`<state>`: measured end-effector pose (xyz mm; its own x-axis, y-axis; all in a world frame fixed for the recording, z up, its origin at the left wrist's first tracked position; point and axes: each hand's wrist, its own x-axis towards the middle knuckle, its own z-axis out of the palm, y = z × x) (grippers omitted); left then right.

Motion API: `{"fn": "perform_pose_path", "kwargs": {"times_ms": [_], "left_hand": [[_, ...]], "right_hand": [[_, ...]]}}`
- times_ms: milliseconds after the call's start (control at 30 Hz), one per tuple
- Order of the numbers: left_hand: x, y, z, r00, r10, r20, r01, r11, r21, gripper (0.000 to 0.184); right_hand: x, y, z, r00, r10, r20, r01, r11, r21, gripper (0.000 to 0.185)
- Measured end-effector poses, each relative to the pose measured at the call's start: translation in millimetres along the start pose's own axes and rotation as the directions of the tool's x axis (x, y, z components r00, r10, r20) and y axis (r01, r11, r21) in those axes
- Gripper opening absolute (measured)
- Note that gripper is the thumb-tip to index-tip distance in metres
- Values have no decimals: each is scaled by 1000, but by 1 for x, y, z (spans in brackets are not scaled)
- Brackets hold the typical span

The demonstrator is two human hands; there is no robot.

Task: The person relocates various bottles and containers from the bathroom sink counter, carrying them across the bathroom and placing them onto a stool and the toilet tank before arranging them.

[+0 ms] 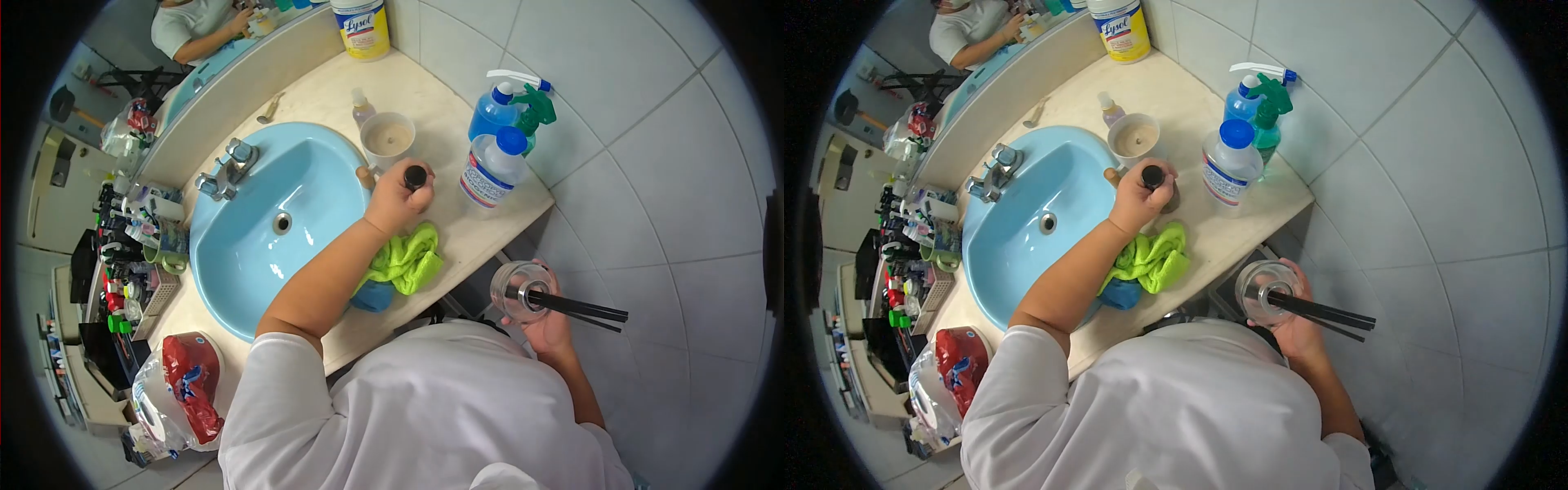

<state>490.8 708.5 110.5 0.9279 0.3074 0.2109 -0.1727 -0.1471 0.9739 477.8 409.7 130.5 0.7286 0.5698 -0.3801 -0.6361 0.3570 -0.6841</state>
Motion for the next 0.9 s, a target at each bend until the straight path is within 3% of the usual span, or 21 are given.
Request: {"fn": "perform_pose_path", "kwargs": {"times_ms": [167,400,500,567,700,767,900], "left_hand": [[2,-13,-1,992,115,-45,-113,992,52,12],[1,-8,-7,995,102,-7,-101,987,123,17],[-2,-15,-12,997,-33,67,25,991,129,27],[-2,-17,-13,987,-119,107,115,993,38,41],[-6,-4,-18,983,-107,152,111,994,-19,53],[-10,0,-20,991,-66,117,39,974,224,64],[-9,-10,-24,985,-116,130,66,940,334,69]], "right_hand": [[1,-4,-2,1000,-10,6,10,999,46,47],[5,-4,-3,1000,-19,10,19,999,35,48],[6,-3,-3,1000,4,-15,-4,1000,16,49],[7,-1,-3,999,9,-52,-10,999,-32,50],[9,1,-3,999,17,-34,-18,1000,-23,49],[8,1,-1,999,17,-42,-18,1000,-9,48],[10,4,-2,999,-5,-36,5,1000,7,48]]}}
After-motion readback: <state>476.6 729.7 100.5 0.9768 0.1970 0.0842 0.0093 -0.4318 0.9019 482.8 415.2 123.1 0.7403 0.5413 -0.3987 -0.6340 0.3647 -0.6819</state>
